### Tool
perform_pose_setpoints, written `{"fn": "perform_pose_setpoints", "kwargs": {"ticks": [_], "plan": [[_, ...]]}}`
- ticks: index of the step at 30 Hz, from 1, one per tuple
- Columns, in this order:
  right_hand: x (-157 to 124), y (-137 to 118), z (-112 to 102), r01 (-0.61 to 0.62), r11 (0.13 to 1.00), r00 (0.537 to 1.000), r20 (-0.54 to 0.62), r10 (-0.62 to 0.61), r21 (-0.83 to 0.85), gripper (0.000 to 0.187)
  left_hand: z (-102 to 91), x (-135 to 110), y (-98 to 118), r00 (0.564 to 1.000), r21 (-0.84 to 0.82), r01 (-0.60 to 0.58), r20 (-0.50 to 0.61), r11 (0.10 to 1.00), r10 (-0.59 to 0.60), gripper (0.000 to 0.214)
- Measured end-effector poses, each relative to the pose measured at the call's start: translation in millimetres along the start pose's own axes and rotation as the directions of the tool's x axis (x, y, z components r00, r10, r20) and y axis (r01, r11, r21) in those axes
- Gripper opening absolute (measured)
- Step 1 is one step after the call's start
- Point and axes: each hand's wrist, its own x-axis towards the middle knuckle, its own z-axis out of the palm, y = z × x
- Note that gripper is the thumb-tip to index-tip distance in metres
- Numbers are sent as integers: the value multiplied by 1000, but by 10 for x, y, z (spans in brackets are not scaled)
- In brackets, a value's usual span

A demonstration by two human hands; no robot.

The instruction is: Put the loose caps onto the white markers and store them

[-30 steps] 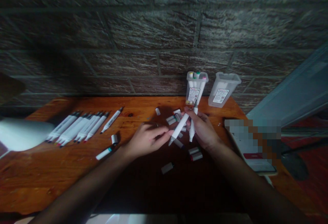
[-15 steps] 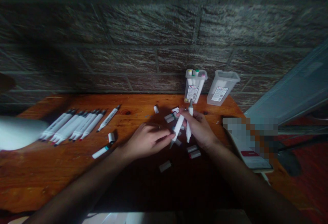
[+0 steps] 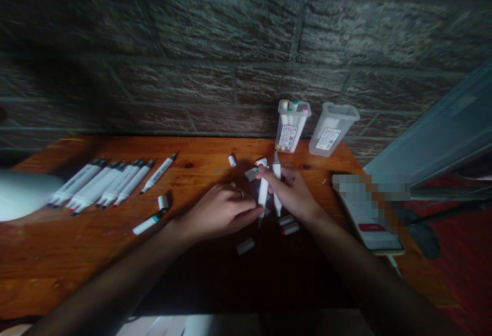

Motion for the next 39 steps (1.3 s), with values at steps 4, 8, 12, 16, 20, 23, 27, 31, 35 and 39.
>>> {"fn": "perform_pose_setpoints", "kwargs": {"ticks": [4, 8, 12, 16, 20, 23, 27, 31, 35, 39], "plan": [[-5, 9, 6, 55, 997, 998, 21, -54, -56, 37, 5, 3, 1, 999, 15, 6, 52, 1000, -7, 34], [-11, 52, 11, 86, 992, 996, 44, -83, -93, 37, 19, 0, 2, 997, 22, 3, 80, 1000, -5, 34], [-15, 65, 11, 105, 988, 993, 70, -98, -112, 38, 27, -6, 3, 996, 23, -2, 89, 1000, 0, 34], [-23, 47, 6, 120, 976, 991, 77, -108, -181, 38, 30, -13, 6, 995, 16, -7, 95, 1000, 5, 33], [-37, 43, 8, 147, 955, 988, 78, -131, -259, 38, 41, -22, 9, 995, 18, -20, 97, 1000, 18, 30], [-48, 55, 15, 159, 948, 986, 102, -136, -275, 37, 44, -27, 13, 993, 13, -22, 116, 1000, 20, 26], [-58, 60, 25, 177, 942, 981, 131, -145, -286, 39, 29, -19, 31, 993, 8, -40, 116, 999, 39, 21], [-64, 44, 28, 184, 934, 979, 136, -149, -306, 40, 17, -10, 51, 991, 23, -65, 122, 998, 61, 18], [-67, 36, 33, 189, 928, 978, 147, -148, -321, 39, 22, -20, 65, 988, 29, -54, 149, 998, 49, 18], [-72, 52, 44, 182, 928, 979, 152, -139, -326, 39, 23, -35, 85, 983, 27, -27, 183, 999, 21, 19]]}}
